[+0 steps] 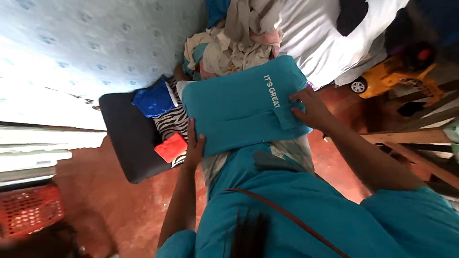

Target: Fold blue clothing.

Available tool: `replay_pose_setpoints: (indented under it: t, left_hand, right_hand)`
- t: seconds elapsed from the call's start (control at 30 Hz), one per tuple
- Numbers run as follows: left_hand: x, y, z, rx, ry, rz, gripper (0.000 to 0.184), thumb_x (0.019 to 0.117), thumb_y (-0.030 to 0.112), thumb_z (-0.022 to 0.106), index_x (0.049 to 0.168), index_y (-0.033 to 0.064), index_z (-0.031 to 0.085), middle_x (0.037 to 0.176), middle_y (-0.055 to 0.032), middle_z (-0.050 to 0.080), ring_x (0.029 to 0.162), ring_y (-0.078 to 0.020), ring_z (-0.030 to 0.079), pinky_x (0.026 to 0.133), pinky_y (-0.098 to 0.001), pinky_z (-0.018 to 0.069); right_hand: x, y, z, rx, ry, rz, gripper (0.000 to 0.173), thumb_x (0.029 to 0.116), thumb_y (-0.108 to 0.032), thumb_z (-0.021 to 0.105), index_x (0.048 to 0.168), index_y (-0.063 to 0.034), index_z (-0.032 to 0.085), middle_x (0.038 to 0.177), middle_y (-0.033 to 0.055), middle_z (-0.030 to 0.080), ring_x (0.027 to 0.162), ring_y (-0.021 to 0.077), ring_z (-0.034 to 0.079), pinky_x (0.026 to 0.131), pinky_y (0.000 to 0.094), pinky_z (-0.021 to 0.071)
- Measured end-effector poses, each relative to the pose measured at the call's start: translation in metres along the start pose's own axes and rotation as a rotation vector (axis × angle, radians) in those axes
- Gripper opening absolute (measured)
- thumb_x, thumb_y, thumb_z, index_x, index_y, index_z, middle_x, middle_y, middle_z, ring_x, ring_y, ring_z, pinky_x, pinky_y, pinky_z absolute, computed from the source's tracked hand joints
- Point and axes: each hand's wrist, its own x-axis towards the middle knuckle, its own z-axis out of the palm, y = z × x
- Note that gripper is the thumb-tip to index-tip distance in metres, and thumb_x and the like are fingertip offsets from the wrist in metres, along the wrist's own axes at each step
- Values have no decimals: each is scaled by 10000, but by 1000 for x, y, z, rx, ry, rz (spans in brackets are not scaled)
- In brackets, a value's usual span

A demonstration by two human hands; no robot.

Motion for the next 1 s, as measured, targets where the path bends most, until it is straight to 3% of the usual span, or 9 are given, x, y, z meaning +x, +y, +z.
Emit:
replay_pose_setpoints:
  t: [0.13,0.23,0.33,0.4,0.5,0.63,0.8,0.9,1.0]
  left_hand:
    - [26,1,-23,54,-7,0,797,1029,582,364,1667,195,84,1727,-119,6,1576,-274,133,1233,-542,246]
    - [79,2,-42,73,82,105,716,1056,497,364,1618,67,262,1698,-215,103,1570,-326,147,1256,-511,208]
    - [135,15,-59,104,30,57,592,1112,398,291,1560,18,370,1632,-229,306,1520,-327,296,1238,-497,259]
    - [165,18,-65,83,-27,-50,549,1128,359,268,1532,20,418,1566,-219,425,1453,-330,412,1193,-517,326]
    - [196,14,-75,111,-89,-116,447,1128,247,331,1433,-13,529,1484,-248,501,1388,-357,474,1160,-536,351]
    - [201,11,-83,258,-98,-30,387,1099,233,460,1314,-61,591,1338,-303,566,1263,-420,550,1083,-582,422]
    - [184,5,-91,312,-167,-85,408,1118,256,419,1146,-110,596,1059,-304,630,1015,-408,626,927,-608,473]
    - [177,10,-102,288,-169,-185,515,1135,318,329,1236,-113,592,1173,-329,626,1133,-425,614,1020,-621,441]
    - [175,21,-119,303,-163,-145,474,1131,281,352,1229,-129,568,1157,-335,609,1112,-420,605,1000,-612,443]
  right_hand:
    - [38,-5,-44,-44,-237,48,350,985,-176,682,1279,10,638,1312,277,584,1249,452,548,1058,635,427]
    - [91,11,-57,-8,-78,111,409,1007,-248,646,1309,26,613,1302,297,590,1208,450,582,1042,618,451]
    - [155,40,-46,-1,16,283,503,1060,-407,516,1290,32,602,1246,298,635,1170,459,620,1003,665,454]
    - [189,53,-33,-7,-85,462,691,1076,-524,399,1296,103,592,1319,358,578,1266,520,543,1038,728,378]
    - [223,70,-9,127,-215,660,702,1005,-580,536,1323,40,619,1351,291,592,1291,436,547,1082,667,383]
    - [249,85,3,296,-305,651,617,921,-481,717,1280,14,632,1194,209,674,1119,322,649,1011,553,490]
    - [265,80,1,224,-498,372,308,1009,-139,627,1302,-52,666,1220,177,677,1101,286,651,1003,497,493]
    - [253,54,-14,378,-358,369,395,978,-14,598,1354,-136,623,1244,156,634,997,253,639,876,464,535]
    - [239,28,-33,554,-296,339,465,977,64,474,1356,-173,604,1241,86,645,897,152,645,764,354,555]
